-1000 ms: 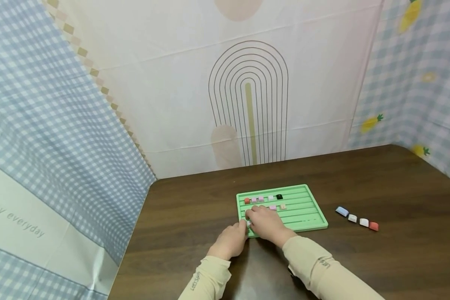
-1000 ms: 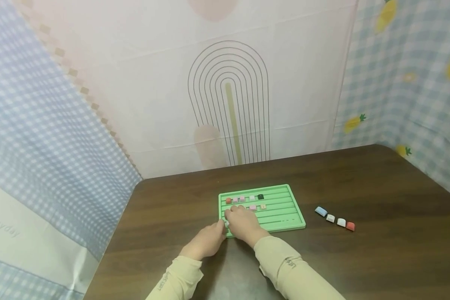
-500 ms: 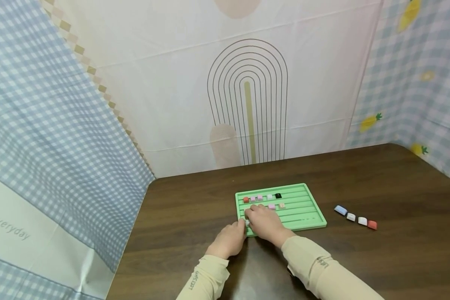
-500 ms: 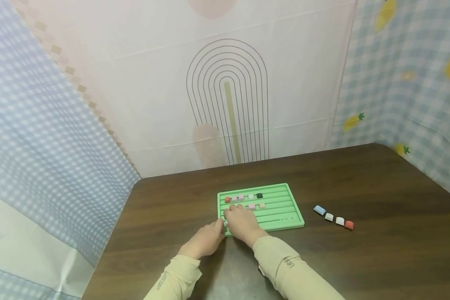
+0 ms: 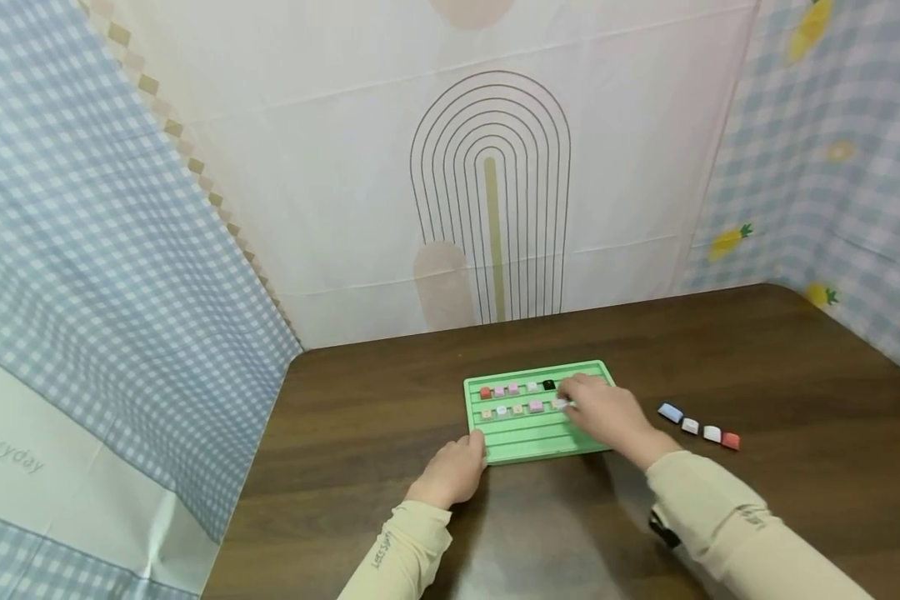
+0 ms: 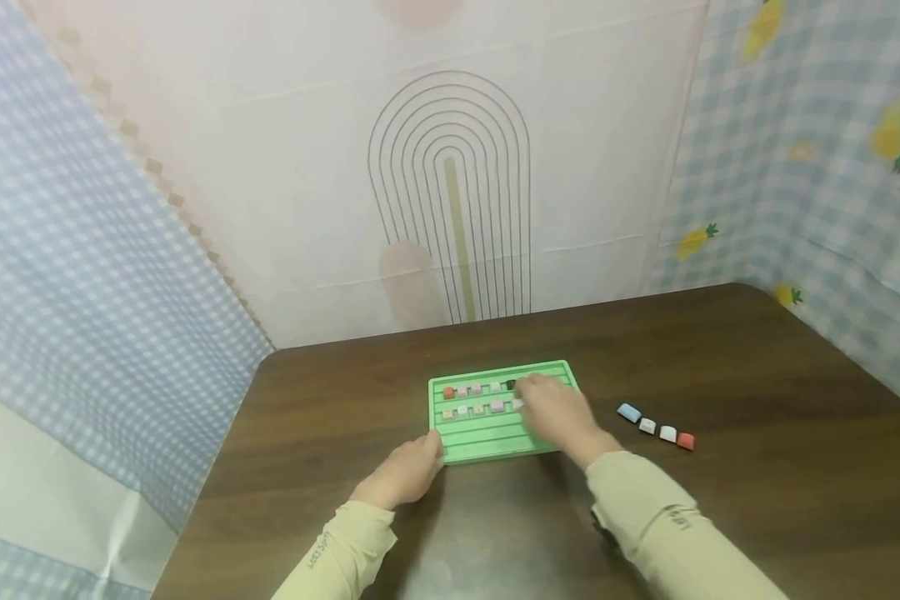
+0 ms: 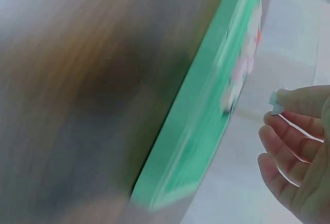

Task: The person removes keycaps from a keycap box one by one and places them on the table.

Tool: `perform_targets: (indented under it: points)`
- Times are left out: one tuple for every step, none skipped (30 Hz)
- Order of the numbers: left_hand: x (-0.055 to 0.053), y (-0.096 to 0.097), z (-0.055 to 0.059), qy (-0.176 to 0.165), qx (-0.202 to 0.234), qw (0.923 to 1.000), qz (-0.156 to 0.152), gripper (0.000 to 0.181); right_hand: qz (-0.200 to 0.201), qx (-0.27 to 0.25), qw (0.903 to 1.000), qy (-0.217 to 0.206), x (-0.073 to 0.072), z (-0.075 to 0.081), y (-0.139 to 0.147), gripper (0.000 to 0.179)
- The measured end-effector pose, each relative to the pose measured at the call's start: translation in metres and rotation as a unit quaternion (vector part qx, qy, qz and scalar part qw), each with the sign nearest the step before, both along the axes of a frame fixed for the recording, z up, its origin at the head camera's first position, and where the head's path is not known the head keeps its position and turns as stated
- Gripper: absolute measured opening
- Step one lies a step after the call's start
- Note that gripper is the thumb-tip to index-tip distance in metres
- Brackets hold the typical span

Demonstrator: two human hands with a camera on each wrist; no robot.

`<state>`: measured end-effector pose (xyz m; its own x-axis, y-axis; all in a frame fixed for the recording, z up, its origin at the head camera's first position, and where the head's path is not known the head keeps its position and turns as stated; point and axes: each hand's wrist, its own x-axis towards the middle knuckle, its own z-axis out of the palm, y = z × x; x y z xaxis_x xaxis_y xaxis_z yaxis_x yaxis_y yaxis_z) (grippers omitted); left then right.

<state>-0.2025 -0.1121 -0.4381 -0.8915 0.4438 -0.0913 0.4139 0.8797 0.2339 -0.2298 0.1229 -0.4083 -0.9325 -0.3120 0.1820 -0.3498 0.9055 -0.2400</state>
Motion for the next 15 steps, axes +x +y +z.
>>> perform_targets:
  points:
    - [0.0, 0.0, 0.0, -0.001, -0.001, 1.0, 0.0, 0.01, -0.008, 0.002, 1.0, -0.001, 0.001, 0.002, 0.011, 0.013]
    - [-0.001, 0.0, 0.001, -0.004, -0.001, 1.0, 0.0, 0.01, -0.014, 0.002, 0.9999, 0.0, 0.002, 0.004, 0.023, 0.013]
    - [-0.001, 0.0, 0.001, -0.006, -0.001, 1.0, -0.001, 0.01, -0.022, 0.003, 0.9997, 0.0, 0.004, 0.005, 0.035, 0.014]
    - [-0.001, 0.0, 0.001, -0.007, 0.001, 1.0, -0.002, 0.011, -0.028, 0.002, 0.9996, 0.002, 0.005, 0.006, 0.047, 0.013]
    - [-0.001, -0.001, 0.001, -0.009, 0.0, 1.0, -0.002, 0.01, -0.033, 0.001, 0.9995, 0.002, 0.007, 0.008, 0.059, 0.012]
    - [-0.001, -0.001, 0.001, -0.01, 0.0, 1.0, -0.002, 0.011, -0.04, 0.002, 0.9992, 0.003, 0.01, 0.009, 0.071, 0.012]
    - [-0.001, -0.001, 0.001, -0.009, 0.0, 0.9999, -0.005, 0.01, -0.049, 0.002, 0.9988, 0.0, 0.013, 0.01, 0.085, 0.012]
    - [-0.002, 0.0, 0.0, -0.011, 0.002, 0.9999, -0.006, 0.01, -0.057, 0.004, 0.9984, -0.007, 0.017, 0.01, 0.098, 0.012]
    - [-0.002, 0.0, 0.0, -0.011, 0.003, 0.9999, -0.008, 0.011, -0.064, 0.008, 0.9978, -0.014, 0.02, 0.009, 0.11, 0.012]
    - [-0.002, -0.001, 0.0, -0.012, 0.005, 0.9999, -0.01, 0.011, -0.071, 0.012, 0.9971, -0.024, 0.024, 0.008, 0.123, 0.012]
    - [-0.003, -0.001, 0.0, -0.014, 0.005, 0.9998, -0.011, 0.01, -0.079, 0.018, 0.9961, -0.036, 0.028, 0.007, 0.135, 0.012]
    - [-0.003, -0.001, 0.0, -0.016, 0.008, 0.9998, -0.011, 0.01, -0.085, 0.023, 0.9949, -0.049, 0.031, 0.004, 0.146, 0.011]
    - [-0.003, -0.002, 0.0, -0.018, 0.01, 0.9997, -0.012, 0.01, -0.09, 0.028, 0.9937, -0.061, 0.035, 0.002, 0.157, 0.011]
    - [-0.003, -0.002, 0.0, -0.018, 0.012, 0.9997, -0.013, 0.01, -0.094, 0.033, 0.9922, -0.074, 0.038, -0.001, 0.166, 0.01]
    - [-0.003, -0.002, 0.0, -0.018, 0.014, 0.9996, -0.015, 0.01, -0.1, 0.036, 0.9905, -0.087, 0.042, -0.005, 0.174, 0.009]
